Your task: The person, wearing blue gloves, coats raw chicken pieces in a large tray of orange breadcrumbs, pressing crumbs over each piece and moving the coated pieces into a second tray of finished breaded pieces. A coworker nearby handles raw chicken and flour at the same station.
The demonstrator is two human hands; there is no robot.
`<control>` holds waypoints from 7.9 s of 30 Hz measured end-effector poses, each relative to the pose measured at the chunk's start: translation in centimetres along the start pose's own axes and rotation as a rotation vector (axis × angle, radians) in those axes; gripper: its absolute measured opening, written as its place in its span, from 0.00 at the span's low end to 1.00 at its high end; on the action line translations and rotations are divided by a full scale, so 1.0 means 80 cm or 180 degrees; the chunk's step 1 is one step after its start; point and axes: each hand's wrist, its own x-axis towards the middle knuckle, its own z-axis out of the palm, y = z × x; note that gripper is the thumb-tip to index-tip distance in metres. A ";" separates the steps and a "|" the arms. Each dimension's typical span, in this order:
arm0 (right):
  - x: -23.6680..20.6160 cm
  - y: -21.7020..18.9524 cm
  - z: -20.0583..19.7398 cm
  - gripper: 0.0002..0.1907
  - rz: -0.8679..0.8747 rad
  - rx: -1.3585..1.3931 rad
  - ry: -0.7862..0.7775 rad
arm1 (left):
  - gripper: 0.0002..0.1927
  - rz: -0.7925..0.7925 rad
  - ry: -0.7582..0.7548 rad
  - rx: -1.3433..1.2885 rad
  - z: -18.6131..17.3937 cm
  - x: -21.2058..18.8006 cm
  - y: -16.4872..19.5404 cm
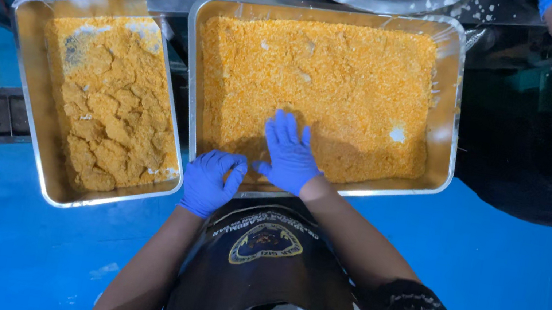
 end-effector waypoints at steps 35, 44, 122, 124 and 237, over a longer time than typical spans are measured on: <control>0.000 -0.025 -0.041 0.64 0.0648 -0.0629 0.0170 | 0.08 -0.0088 -0.0113 0.0079 -0.004 0.001 0.000; -0.005 0.025 -0.004 0.32 0.0385 -0.0399 0.1388 | 0.09 -0.0132 -0.0052 0.0012 -0.002 0.001 -0.001; 0.214 -0.173 -0.138 0.12 -0.1412 0.2215 0.0438 | 0.19 -0.0262 0.0141 0.0274 -0.033 -0.007 -0.014; 0.165 -0.094 -0.125 0.08 -0.1151 0.2667 0.0612 | 0.18 -0.0189 0.0231 0.0267 -0.036 -0.006 -0.009; -0.083 0.289 -0.001 0.41 0.1481 0.1025 0.0355 | 0.06 -0.1079 0.0064 0.1218 0.062 0.024 0.043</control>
